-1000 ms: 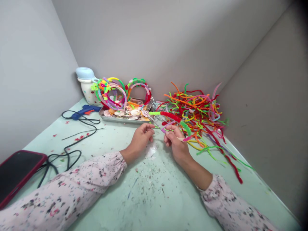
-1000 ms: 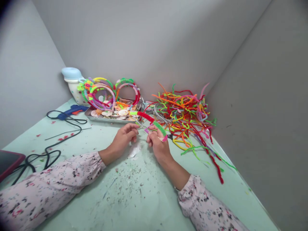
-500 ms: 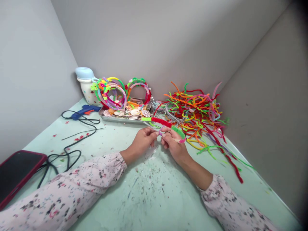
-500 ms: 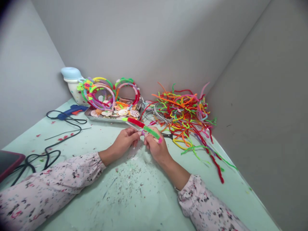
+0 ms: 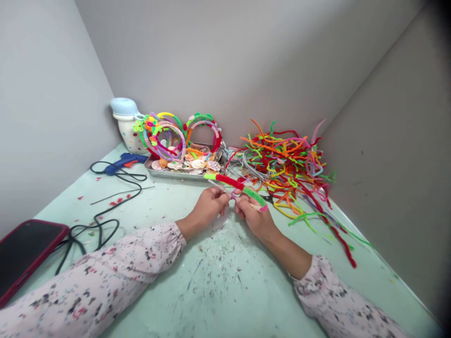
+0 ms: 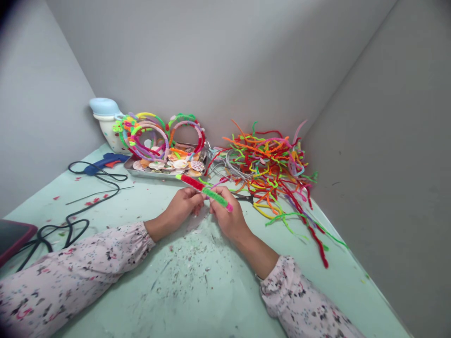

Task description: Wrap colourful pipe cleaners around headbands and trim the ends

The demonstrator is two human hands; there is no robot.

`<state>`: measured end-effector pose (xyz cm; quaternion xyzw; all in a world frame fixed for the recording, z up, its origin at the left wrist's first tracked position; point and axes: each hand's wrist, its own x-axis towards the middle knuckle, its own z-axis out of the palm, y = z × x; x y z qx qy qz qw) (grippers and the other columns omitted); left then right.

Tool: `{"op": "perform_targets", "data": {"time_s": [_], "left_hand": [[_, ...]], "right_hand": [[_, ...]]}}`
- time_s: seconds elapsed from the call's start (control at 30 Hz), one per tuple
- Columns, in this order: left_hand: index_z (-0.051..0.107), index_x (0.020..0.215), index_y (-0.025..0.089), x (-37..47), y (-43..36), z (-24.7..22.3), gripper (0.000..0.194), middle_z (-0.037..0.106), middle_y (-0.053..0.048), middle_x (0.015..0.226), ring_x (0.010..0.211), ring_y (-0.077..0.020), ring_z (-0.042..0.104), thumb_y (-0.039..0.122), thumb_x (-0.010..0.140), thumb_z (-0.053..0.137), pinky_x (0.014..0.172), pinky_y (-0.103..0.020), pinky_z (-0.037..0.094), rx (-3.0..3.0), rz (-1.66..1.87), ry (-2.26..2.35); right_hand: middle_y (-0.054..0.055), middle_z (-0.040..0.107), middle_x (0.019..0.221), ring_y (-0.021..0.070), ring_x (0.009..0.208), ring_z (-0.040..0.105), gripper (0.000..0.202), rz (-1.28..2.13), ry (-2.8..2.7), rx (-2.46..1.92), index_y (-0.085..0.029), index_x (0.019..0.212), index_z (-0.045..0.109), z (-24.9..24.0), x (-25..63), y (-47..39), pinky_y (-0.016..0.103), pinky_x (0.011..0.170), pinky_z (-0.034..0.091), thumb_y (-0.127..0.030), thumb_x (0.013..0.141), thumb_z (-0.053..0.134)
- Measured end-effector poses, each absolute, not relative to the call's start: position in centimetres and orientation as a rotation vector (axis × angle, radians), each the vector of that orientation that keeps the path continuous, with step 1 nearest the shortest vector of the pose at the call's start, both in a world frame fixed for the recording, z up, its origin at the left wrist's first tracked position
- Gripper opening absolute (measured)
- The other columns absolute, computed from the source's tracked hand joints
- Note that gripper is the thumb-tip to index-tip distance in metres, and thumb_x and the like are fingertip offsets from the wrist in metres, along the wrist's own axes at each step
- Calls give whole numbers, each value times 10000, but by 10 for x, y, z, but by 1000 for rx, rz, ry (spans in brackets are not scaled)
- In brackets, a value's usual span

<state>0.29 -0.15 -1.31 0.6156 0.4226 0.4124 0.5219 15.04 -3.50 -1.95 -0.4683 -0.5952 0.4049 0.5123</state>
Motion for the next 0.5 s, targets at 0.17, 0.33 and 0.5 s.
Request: {"op": "perform_targets", "data": {"time_s": [0.17,0.33,0.5], "left_hand": [[507,547,170,3,-3,-12,238,459,30,454,434,-101,418,277,760,517,473,-246,328,1480,965,1004],[461,507,177,3,-4,-11,304,422,35,424,409,-93,380,317,773,506,439,-244,294,1471,923,1060],[454,497,174,2,-5,-10,339,419,35,405,401,-91,382,340,789,496,441,-239,304,1469,913,1048]], "right_hand": [[-49,517,614,114,528,455,84,975,-1437,-1086,-216,897,527,-17,150,-36,239,531,367,-272,841,497],[-42,523,623,115,535,454,124,1006,-1427,-1109,-214,911,545,-19,151,-36,239,539,374,-310,844,503],[-41,512,615,109,530,442,159,1043,-1432,-1088,-208,935,547,-25,151,-33,229,515,358,-336,856,494]]}}
